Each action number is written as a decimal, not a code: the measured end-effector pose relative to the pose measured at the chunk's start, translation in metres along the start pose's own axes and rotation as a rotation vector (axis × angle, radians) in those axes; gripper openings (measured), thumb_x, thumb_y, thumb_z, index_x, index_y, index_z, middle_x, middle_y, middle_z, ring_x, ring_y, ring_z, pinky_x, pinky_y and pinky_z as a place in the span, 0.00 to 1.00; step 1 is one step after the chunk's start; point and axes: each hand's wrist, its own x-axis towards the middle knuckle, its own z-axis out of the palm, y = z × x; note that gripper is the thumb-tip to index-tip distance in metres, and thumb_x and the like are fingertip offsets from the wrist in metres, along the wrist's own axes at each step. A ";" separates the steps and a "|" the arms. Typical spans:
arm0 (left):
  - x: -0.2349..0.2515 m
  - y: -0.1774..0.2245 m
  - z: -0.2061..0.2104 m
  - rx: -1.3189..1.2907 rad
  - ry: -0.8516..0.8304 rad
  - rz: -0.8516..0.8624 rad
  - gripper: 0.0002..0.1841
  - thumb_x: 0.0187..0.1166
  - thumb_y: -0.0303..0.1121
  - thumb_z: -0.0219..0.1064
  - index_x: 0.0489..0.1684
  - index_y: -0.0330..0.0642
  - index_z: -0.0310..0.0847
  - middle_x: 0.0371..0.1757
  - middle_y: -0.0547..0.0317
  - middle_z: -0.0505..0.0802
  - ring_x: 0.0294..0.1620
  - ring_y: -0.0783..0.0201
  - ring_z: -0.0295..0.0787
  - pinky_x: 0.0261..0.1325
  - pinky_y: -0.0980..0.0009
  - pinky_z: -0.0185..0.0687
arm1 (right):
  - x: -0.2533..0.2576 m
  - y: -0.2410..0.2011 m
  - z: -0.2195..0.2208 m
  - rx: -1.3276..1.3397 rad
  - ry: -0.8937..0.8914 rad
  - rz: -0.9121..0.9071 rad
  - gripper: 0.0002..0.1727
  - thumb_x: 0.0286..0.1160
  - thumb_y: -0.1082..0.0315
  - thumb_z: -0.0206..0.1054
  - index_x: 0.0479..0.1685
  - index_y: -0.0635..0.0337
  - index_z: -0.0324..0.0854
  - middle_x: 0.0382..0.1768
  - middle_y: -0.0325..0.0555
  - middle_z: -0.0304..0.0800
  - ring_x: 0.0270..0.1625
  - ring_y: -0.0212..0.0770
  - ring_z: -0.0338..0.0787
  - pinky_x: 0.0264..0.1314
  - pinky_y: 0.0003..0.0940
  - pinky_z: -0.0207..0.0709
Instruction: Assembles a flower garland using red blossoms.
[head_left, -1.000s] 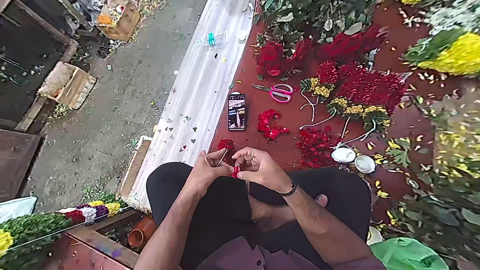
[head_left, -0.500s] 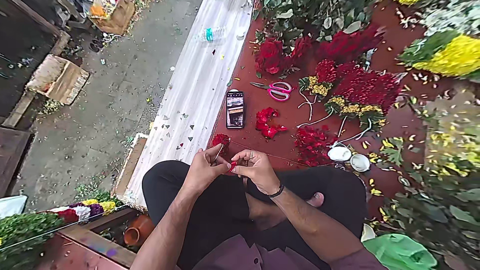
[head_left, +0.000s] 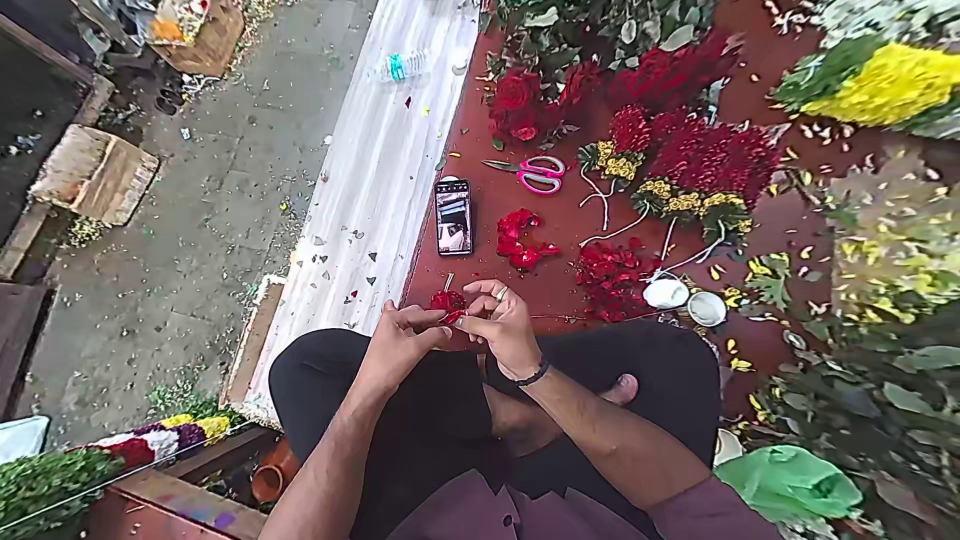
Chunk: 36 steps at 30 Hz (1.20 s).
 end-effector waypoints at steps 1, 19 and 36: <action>0.001 -0.002 0.000 0.018 0.010 0.017 0.10 0.69 0.42 0.79 0.43 0.51 0.99 0.39 0.68 0.97 0.55 0.68 0.90 0.89 0.42 0.54 | 0.000 0.000 0.000 -0.001 0.003 0.011 0.29 0.53 0.82 0.81 0.61 0.64 0.81 0.24 0.50 0.87 0.20 0.40 0.82 0.21 0.32 0.79; 0.004 -0.009 -0.004 0.270 0.119 0.038 0.08 0.66 0.46 0.75 0.21 0.58 0.93 0.29 0.73 0.88 0.46 0.68 0.83 0.54 0.61 0.75 | 0.004 0.000 -0.012 -0.055 -0.215 0.350 0.32 0.63 0.71 0.79 0.71 0.59 0.74 0.22 0.42 0.80 0.15 0.30 0.71 0.16 0.24 0.65; 0.007 0.080 -0.010 0.838 0.123 -0.045 0.09 0.57 0.49 0.76 0.20 0.57 0.93 0.33 0.66 0.86 0.53 0.56 0.81 0.50 0.49 0.78 | 0.004 -0.059 -0.042 -0.397 -0.680 -0.400 0.09 0.76 0.62 0.73 0.36 0.56 0.94 0.35 0.35 0.92 0.41 0.25 0.87 0.46 0.24 0.82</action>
